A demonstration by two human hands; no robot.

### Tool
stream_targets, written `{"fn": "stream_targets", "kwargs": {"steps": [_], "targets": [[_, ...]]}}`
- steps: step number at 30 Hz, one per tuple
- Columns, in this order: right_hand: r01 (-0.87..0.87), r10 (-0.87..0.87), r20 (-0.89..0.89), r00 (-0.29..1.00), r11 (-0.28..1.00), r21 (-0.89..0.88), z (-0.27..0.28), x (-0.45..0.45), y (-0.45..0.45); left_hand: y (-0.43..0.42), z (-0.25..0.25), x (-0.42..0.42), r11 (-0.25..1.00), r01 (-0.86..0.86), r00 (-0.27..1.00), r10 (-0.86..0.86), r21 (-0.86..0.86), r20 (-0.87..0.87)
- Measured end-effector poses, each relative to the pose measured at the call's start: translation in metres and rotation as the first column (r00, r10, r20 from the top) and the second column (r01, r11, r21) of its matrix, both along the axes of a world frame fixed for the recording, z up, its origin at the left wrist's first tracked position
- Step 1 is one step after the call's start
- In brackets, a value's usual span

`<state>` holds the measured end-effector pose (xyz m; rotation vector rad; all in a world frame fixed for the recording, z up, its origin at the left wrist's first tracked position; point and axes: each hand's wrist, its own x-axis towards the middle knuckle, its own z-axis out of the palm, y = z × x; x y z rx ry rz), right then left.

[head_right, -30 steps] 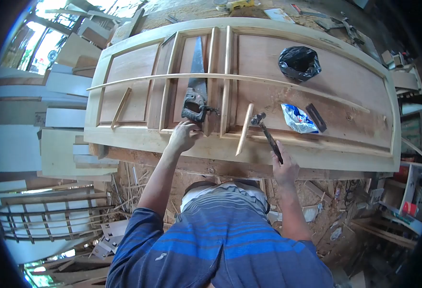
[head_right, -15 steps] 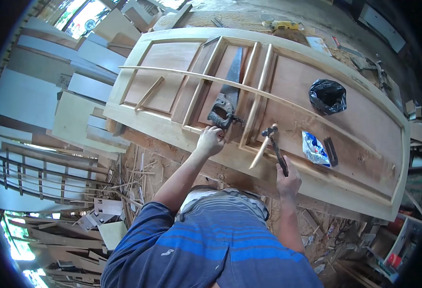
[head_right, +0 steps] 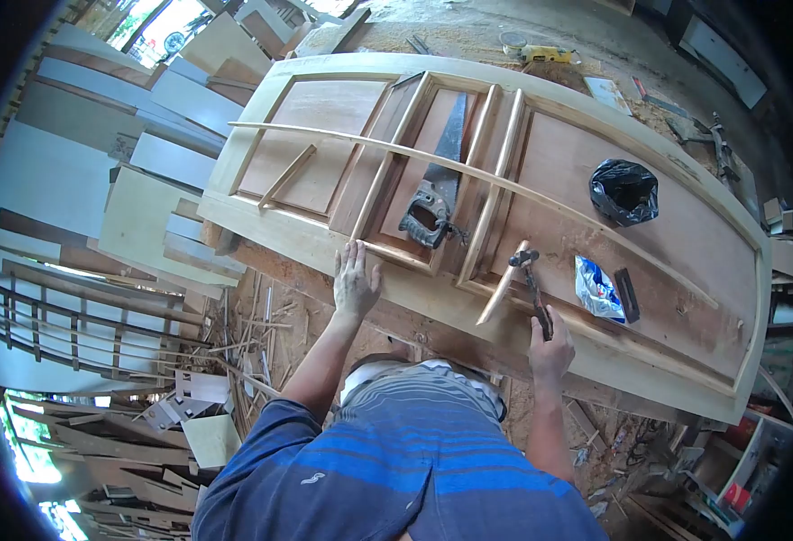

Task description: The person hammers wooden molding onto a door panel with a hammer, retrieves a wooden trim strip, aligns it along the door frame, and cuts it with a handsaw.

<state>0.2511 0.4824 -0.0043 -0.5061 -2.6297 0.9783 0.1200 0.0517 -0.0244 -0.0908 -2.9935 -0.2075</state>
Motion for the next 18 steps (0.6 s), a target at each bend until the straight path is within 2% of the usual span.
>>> {"fn": "stream_targets", "kwargs": {"steps": [4, 8, 11, 14, 16, 18], "targets": [[0.053, -0.053, 0.015, 0.998, 0.998, 0.02, -0.005, 0.001, -0.004, -0.004, 0.003, -0.003, 0.998, -0.064, 0.995, 0.064, 0.0, 0.07], [0.087, -0.085, 0.073, 0.994, 0.996, -0.033, -0.006, -0.001, -0.007, -0.003, 0.016, -0.003, 0.998, -0.052, 0.991, 0.056, -0.03, 0.123], [0.103, -0.096, 0.099, 0.99, 0.992, -0.066, -0.006, -0.006, -0.009, -0.013, 0.031, -0.004, 0.996, -0.034, 0.985, 0.019, 0.084, 0.173], [0.123, -0.118, 0.128, 0.985, 0.992, -0.031, 0.006, -0.01, -0.014, -0.024, 0.026, -0.012, 0.988, -0.006, 0.999, 0.011, 0.153, -0.03], [0.146, -0.144, 0.132, 0.981, 0.989, -0.004, 0.022, -0.012, -0.03, -0.031, 0.021, -0.019, 0.984, 0.012, 0.999, -0.004, 0.177, -0.048], [0.097, -0.097, 0.05, 0.994, 0.995, 0.008, 0.028, -0.01, -0.051, -0.043, 0.019, -0.026, 0.978, 0.034, 0.999, -0.026, 0.207, -0.041]]}}
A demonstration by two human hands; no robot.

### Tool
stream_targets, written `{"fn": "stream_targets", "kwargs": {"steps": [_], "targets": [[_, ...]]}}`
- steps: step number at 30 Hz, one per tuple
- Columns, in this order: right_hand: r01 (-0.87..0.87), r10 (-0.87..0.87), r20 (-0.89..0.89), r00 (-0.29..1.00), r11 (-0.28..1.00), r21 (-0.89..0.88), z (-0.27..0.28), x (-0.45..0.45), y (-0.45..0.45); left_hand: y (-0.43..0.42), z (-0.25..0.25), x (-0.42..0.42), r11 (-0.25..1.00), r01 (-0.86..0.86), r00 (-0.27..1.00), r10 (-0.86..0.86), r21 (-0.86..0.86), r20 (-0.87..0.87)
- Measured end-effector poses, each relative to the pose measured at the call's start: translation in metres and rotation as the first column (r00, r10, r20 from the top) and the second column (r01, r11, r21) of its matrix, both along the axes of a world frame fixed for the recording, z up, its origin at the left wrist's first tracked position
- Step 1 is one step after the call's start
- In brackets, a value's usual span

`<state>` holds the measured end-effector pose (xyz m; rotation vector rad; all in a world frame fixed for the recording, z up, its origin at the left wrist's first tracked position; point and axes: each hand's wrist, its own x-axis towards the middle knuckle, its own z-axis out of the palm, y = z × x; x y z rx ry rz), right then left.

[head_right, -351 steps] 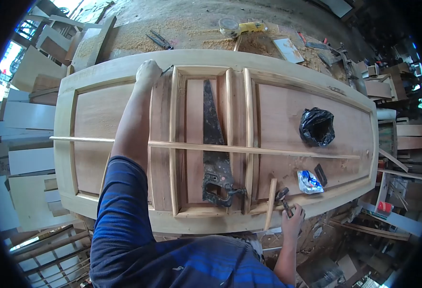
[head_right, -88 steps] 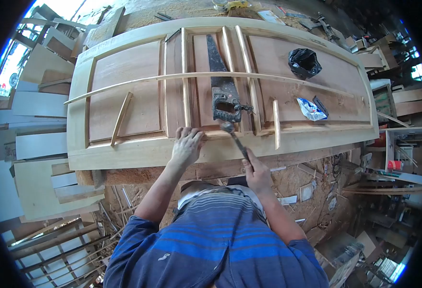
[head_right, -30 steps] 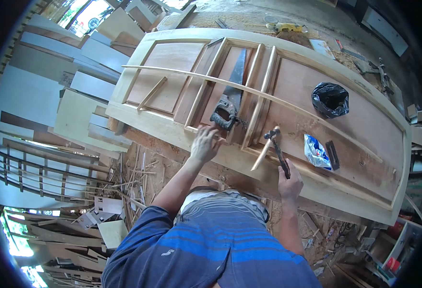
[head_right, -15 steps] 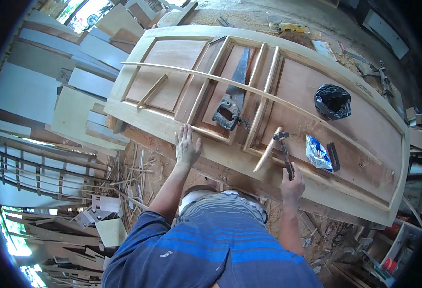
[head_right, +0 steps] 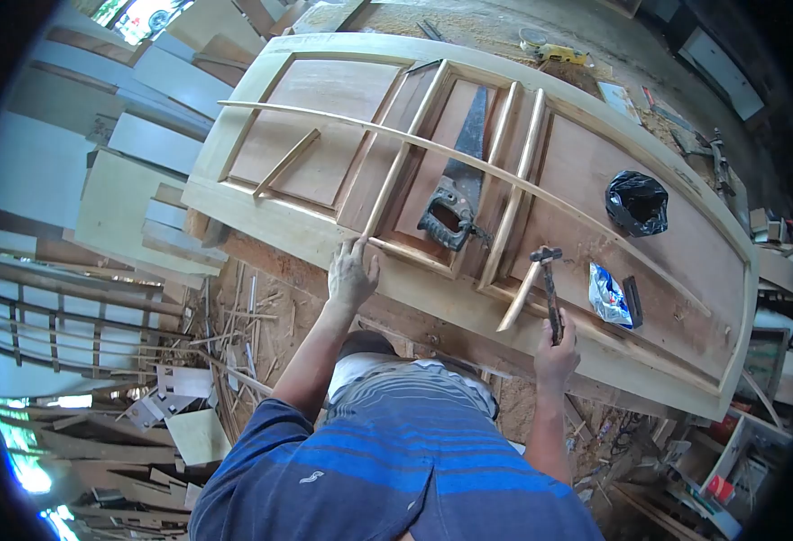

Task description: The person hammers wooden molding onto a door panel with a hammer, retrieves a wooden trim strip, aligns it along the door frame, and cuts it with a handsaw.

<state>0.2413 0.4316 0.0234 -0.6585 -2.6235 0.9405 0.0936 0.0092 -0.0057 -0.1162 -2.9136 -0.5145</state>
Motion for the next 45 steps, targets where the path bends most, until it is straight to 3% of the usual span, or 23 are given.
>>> {"fn": "stream_targets", "kwargs": {"steps": [4, 7, 9, 11, 14, 17, 18, 21, 25, 28, 31, 35, 39, 42, 45], "targets": [[-0.042, 0.042, -0.008, 0.999, 0.999, -0.001, 0.007, -0.003, -0.07, -0.041, 0.015, -0.015, 0.984, 0.156, 0.984, -0.163, 0.081, 0.075], [0.125, -0.096, 0.165, 0.982, 0.976, -0.176, 0.013, -0.018, -0.135, -0.086, 0.017, -0.024, 0.952, 0.231, 0.971, -0.239, 0.203, 0.015], [0.178, -0.163, 0.135, 0.977, 0.977, -0.115, 0.004, -0.026, -0.165, -0.12, 0.012, -0.037, 0.929, 0.212, 0.977, -0.208, 0.303, -0.047], [0.183, -0.183, 0.01, 0.983, 0.983, -0.018, -0.013, -0.033, -0.18, -0.157, 0.001, -0.058, 0.94, 0.194, 0.981, -0.182, 0.282, -0.066], [0.203, -0.206, 0.036, 0.978, 0.977, 0.068, 0.001, -0.051, -0.203, -0.2, -0.006, -0.096, 0.955, 0.164, 0.986, -0.157, 0.246, -0.046], [0.209, -0.262, 0.439, 0.859, 0.964, 0.167, 0.038, -0.078, -0.222, -0.22, -0.008, -0.128, 0.935, 0.272, 0.957, -0.24, 0.228, -0.16], [0.065, -0.204, 0.41, 0.889, 0.943, 0.327, 0.021, -0.073, -0.211, -0.222, -0.012, -0.132, 0.936, 0.274, 0.958, -0.246, 0.222, -0.146], [0.051, -0.16, 0.266, 0.951, 0.926, 0.374, 0.051, -0.122, -0.23, -0.225, -0.021, -0.134, 0.895, 0.337, 0.94, -0.302, 0.293, -0.16], [-0.134, 0.092, 0.143, 0.985, 0.939, 0.317, 0.034, -0.215, -0.212, -0.228, -0.019, -0.134, 0.885, 0.328, 0.944, -0.297, 0.331, -0.141], [-0.172, 0.147, 0.089, 0.985, 0.84, 0.514, 0.017, -0.285, -0.215, -0.23, -0.021, -0.134, 0.867, 0.376, 0.926, -0.338, 0.328, -0.167], [-0.261, 0.191, 0.183, 0.964, 0.805, 0.533, -0.003, -0.326, -0.213, -0.231, -0.026, -0.131, 0.862, 0.385, 0.923, -0.352, 0.329, -0.159], [-0.18, 0.083, 0.23, 0.97, 0.878, 0.443, 0.009, -0.352, -0.217, -0.233, -0.023, -0.132, 0.863, 0.386, 0.922, -0.368, 0.325, -0.12], [-0.33, 0.172, 0.33, 0.928, 0.792, 0.514, -0.015, -0.37, -0.177, -0.23, -0.018, -0.134, 0.87, 0.393, 0.92, -0.369, 0.297, -0.135], [-0.351, 0.253, 0.249, 0.935, 0.765, 0.541, 0.003, -0.365, -0.177, -0.232, -0.023, -0.135, 0.872, 0.393, 0.919, -0.358, 0.291, -0.166], [-0.383, 0.33, 0.194, 0.924, 0.803, 0.456, 0.032, -0.343, -0.194, -0.231, -0.021, -0.134, 0.875, 0.375, 0.926, -0.337, 0.306, -0.171]]}}
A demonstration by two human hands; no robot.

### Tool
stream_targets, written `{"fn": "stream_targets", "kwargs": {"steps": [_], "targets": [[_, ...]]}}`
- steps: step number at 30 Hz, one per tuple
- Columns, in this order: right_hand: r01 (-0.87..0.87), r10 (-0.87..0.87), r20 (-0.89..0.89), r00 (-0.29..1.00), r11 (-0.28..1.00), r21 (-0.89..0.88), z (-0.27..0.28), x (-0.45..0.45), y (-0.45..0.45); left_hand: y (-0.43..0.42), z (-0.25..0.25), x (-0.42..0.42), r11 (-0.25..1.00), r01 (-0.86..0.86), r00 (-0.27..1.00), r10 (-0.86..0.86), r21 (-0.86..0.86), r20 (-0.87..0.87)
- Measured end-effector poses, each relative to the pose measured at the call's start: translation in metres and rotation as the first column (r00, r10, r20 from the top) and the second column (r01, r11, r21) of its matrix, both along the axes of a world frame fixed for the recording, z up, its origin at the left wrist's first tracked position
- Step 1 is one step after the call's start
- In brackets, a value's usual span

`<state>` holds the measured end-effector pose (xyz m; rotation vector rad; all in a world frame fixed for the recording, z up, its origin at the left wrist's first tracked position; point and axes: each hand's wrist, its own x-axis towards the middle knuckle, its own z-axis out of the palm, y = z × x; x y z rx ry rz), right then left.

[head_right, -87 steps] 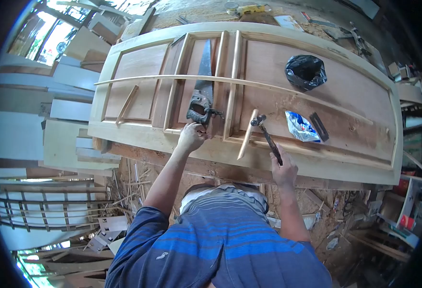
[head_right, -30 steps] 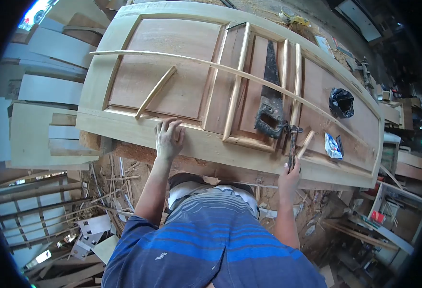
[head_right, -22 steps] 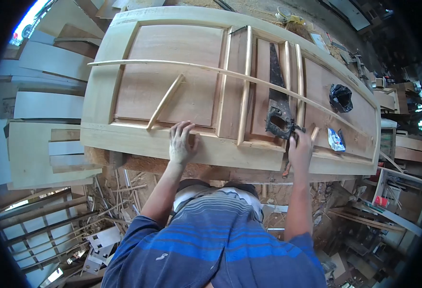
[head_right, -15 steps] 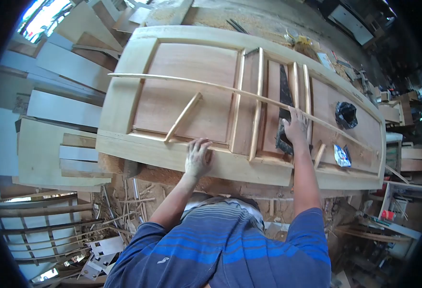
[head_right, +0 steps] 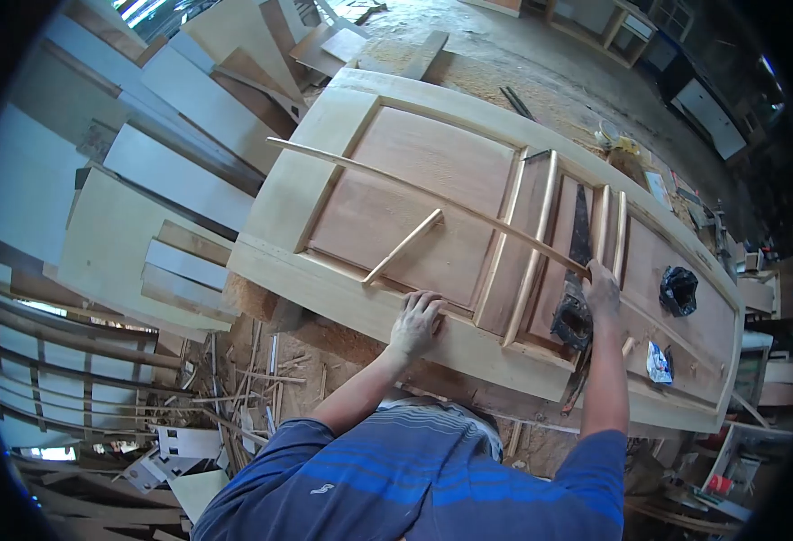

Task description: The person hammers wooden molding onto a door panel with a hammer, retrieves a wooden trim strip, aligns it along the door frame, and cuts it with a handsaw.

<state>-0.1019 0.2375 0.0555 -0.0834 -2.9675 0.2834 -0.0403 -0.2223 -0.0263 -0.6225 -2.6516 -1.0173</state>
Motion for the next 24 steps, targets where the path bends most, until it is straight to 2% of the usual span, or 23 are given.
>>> {"fn": "stream_targets", "kwargs": {"steps": [1, 4, 6, 8, 10, 13, 17, 20, 22, 24], "targets": [[-0.083, 0.083, -0.047, 0.995, 0.997, 0.001, 0.01, 0.01, -0.007, 0.0, 0.0, 0.0, 1.0, -0.002, 1.0, 0.002, 0.003, 0.007], [-0.107, 0.171, 0.096, 0.98, 0.877, -0.469, 0.038, 0.034, -0.044, -0.002, 0.002, 0.001, 1.0, 0.005, 1.0, -0.005, 0.03, 0.002], [-0.04, 0.205, 0.281, 0.938, 0.865, -0.5, 0.054, 0.045, -0.07, -0.003, -0.001, 0.002, 0.996, -0.032, 0.999, 0.03, 0.08, 0.026], [0.052, 0.159, 0.437, 0.885, 0.9, -0.433, 0.09, 0.056, -0.111, -0.003, 0.003, 0.003, 0.991, -0.026, 0.999, 0.023, 0.13, 0.022], [-0.047, 0.194, 0.335, 0.922, 0.915, -0.4, 0.078, 0.063, -0.128, -0.002, 0.005, 0.003, 0.986, -0.019, 1.0, 0.02, 0.167, -0.003], [-0.062, 0.142, 0.225, 0.964, 0.942, -0.329, 0.068, 0.074, -0.157, -0.003, 0.01, 0.013, 0.98, 0.038, 0.995, -0.055, 0.198, 0.08], [0.131, -0.042, 0.228, 0.973, 0.911, -0.391, 0.085, 0.108, -0.18, -0.013, 0.02, 0.037, 0.973, 0.064, 0.985, -0.097, 0.223, 0.142], [0.219, -0.112, 0.24, 0.964, 0.847, -0.485, 0.074, 0.141, -0.172, -0.033, 0.003, 0.033, 0.999, -0.041, 0.998, 0.04, -0.02, -0.047], [0.279, -0.163, 0.259, 0.952, 0.811, -0.514, 0.073, 0.163, -0.168, -0.041, 0.018, 0.01, 0.955, -0.282, 0.954, 0.27, -0.09, -0.129], [0.341, -0.217, 0.281, 0.935, 0.772, -0.536, 0.078, 0.184, -0.164, -0.049, 0.012, -0.02, 0.882, -0.414, 0.909, 0.388, -0.223, -0.153]]}}
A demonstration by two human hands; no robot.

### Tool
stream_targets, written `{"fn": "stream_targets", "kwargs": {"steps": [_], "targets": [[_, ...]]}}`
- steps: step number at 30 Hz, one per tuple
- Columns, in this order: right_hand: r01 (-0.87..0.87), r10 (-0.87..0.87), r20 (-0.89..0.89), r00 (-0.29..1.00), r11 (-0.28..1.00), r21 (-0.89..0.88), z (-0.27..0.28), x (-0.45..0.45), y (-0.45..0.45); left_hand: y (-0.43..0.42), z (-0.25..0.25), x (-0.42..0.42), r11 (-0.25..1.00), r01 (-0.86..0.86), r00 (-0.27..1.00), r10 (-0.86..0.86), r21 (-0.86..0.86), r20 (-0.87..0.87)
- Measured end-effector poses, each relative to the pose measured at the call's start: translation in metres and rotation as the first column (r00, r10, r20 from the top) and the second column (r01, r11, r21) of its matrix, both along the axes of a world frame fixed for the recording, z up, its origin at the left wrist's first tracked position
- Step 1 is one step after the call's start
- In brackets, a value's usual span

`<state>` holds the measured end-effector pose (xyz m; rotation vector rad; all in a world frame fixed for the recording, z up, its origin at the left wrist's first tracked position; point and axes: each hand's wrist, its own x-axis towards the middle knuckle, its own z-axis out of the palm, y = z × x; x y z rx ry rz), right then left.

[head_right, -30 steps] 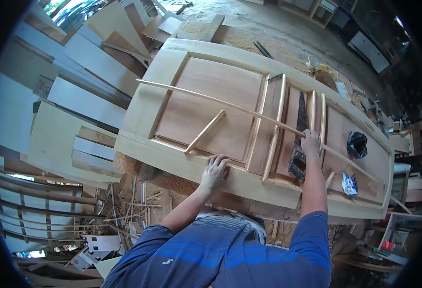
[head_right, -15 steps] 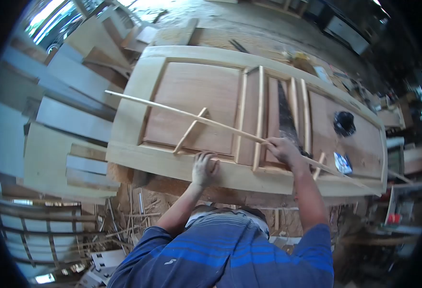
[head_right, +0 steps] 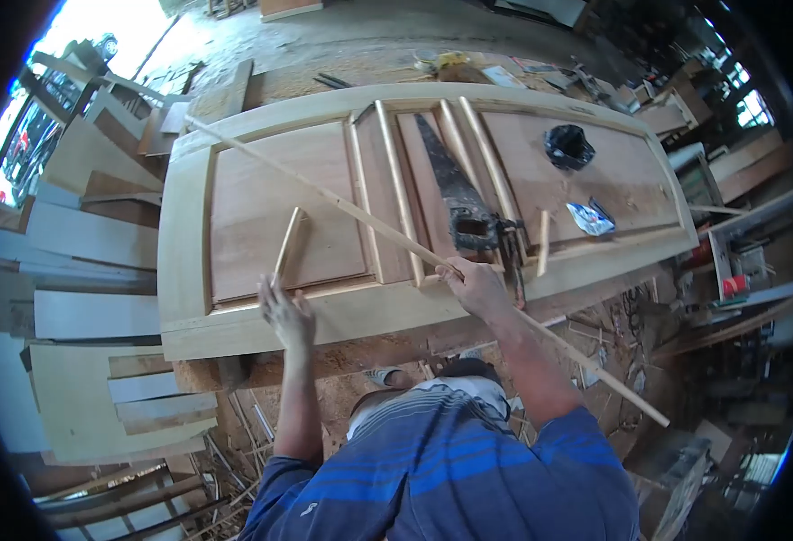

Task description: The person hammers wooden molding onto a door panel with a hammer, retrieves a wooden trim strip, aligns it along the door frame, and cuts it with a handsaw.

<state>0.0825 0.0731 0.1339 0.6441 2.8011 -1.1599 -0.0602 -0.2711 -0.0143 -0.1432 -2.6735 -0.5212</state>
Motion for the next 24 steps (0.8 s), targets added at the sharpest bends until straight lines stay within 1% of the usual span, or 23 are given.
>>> {"fn": "stream_targets", "kwargs": {"steps": [2, 3, 5, 6, 8, 9, 10, 11, 12, 14, 16, 18, 19, 21, 24], "targets": [[0.01, -0.01, 0.016, 1.0, 1.0, 0.001, -0.004, 0.021, 0.009, -0.014, -0.012, -0.027, 0.999, -0.03, 0.999, 0.031, -0.033, 0.029], [0.011, -0.011, 0.021, 1.0, 1.0, -0.001, -0.009, 0.03, 0.014, -0.02, -0.006, -0.032, 0.998, -0.018, 0.988, 0.026, -0.053, 0.15], [0.081, -0.082, -0.026, 0.996, 0.996, -0.049, -0.024, 0.053, 0.026, -0.022, 0.015, -0.037, 0.996, 0.006, 0.927, 0.027, -0.089, 0.373], [0.11, -0.114, -0.05, 0.992, 0.991, -0.077, -0.026, 0.062, 0.034, -0.017, 0.02, -0.033, 1.0, 0.006, 0.935, 0.002, -0.022, 0.355], [0.118, -0.121, -0.023, 0.992, 0.988, -0.104, -0.027, 0.082, 0.056, -0.011, 0.028, -0.015, 0.995, 0.014, 0.946, -0.047, 0.102, 0.321], [0.125, -0.127, -0.006, 0.992, 0.985, -0.122, -0.028, 0.093, 0.065, -0.009, 0.016, -0.009, 0.974, -0.021, 0.948, -0.051, 0.223, 0.313], [0.152, -0.153, 0.01, 0.988, 0.969, -0.196, -0.029, 0.104, 0.073, -0.004, 0.005, 0.0, 0.887, -0.031, 0.894, -0.182, 0.462, 0.409], [0.181, -0.18, 0.027, 0.983, 0.946, -0.268, -0.03, 0.116, 0.082, 0.001, -0.004, 0.011, 0.742, -0.074, 0.821, -0.333, 0.666, 0.463], [0.209, -0.205, 0.047, 0.978, 0.919, -0.336, -0.031, 0.13, 0.092, 0.007, -0.009, 0.025, 0.555, -0.153, 0.735, -0.49, 0.818, 0.469], [0.239, -0.241, 0.058, 0.969, 0.853, -0.463, -0.039, 0.158, 0.111, 0.041, 0.009, 0.078, 0.395, -0.227, 0.644, -0.625, 0.89, 0.442], [0.261, -0.279, 0.054, 0.959, 0.791, -0.553, -0.041, 0.192, 0.125, 0.077, -0.004, 0.125, 0.169, -0.338, 0.561, -0.754, 0.926, 0.343], [0.266, -0.32, 0.021, 0.947, 0.748, -0.608, -0.037, 0.226, 0.139, 0.118, 0.019, 0.178, 0.221, -0.347, 0.518, -0.765, 0.911, 0.383], [0.296, -0.349, 0.003, 0.937, 0.791, -0.536, -0.04, 0.241, 0.147, 0.137, 0.027, 0.2, 0.242, -0.351, 0.498, -0.77, 0.905, 0.399], [0.354, -0.394, -0.034, 0.918, 0.857, -0.374, -0.045, 0.271, 0.167, 0.164, 0.021, 0.234, 0.254, -0.324, 0.448, -0.808, 0.912, 0.384], [0.451, -0.476, -0.102, 0.874, 0.87, -0.197, -0.047, 0.304, 0.199, 0.191, 0.019, 0.267, 0.27, -0.292, 0.4, -0.837, 0.917, 0.374]]}}
